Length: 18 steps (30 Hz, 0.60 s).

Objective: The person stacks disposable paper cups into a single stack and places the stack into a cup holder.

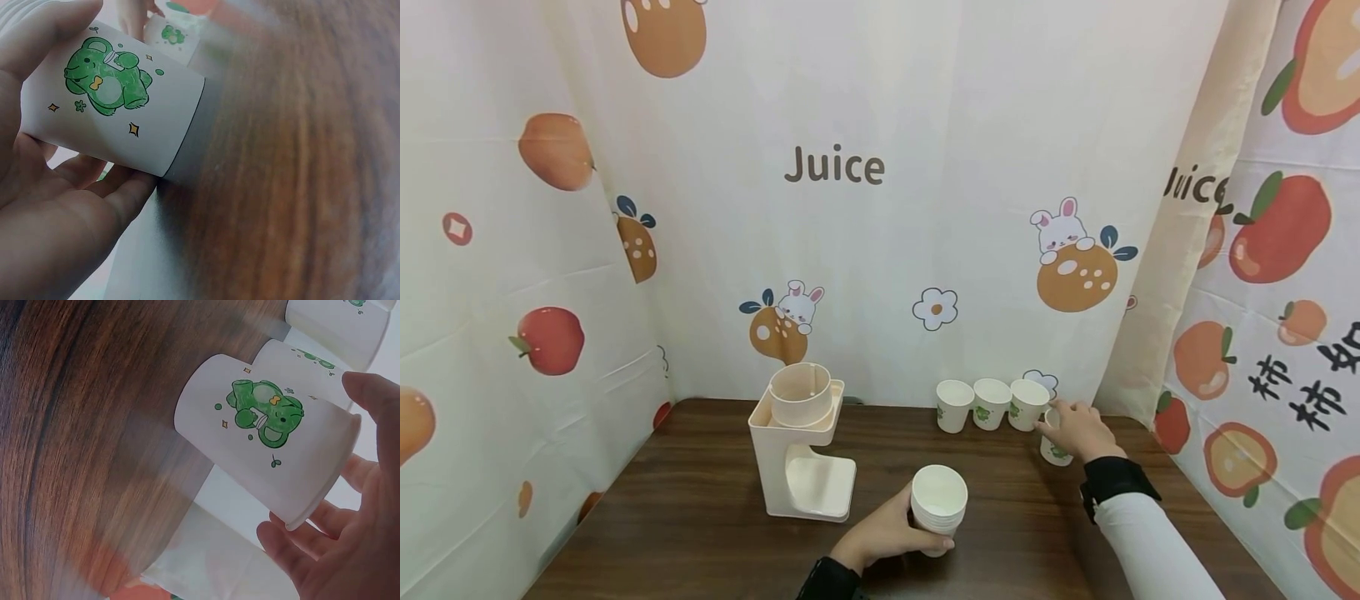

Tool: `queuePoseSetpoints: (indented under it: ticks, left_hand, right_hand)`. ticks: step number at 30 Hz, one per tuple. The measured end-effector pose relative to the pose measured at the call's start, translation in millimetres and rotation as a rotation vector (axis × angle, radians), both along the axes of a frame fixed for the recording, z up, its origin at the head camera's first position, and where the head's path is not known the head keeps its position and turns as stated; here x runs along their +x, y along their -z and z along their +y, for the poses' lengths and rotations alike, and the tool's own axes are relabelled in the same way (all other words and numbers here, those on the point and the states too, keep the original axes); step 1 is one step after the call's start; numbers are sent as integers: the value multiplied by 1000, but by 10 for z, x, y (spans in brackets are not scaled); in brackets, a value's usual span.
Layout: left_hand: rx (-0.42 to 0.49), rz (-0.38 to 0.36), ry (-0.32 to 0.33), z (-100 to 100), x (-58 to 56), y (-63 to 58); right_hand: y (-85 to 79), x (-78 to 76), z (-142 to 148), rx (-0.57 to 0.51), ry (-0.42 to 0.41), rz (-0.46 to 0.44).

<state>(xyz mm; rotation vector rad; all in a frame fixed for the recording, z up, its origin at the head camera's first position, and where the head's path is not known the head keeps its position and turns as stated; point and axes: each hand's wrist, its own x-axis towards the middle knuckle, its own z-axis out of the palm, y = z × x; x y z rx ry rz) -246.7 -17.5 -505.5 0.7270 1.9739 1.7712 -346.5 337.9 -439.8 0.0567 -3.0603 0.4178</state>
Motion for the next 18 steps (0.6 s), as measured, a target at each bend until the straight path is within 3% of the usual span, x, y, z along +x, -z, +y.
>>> queuePoseSetpoints:
  ticks: [9,18]
  left_hand:
    - [9,-1,10,8,-15,10]
    - [23,9,15,4,-13,12]
  right_hand:
    - [40,-23,48,-8,-7,-1]
    - [-5,58,21,4,-21,37]
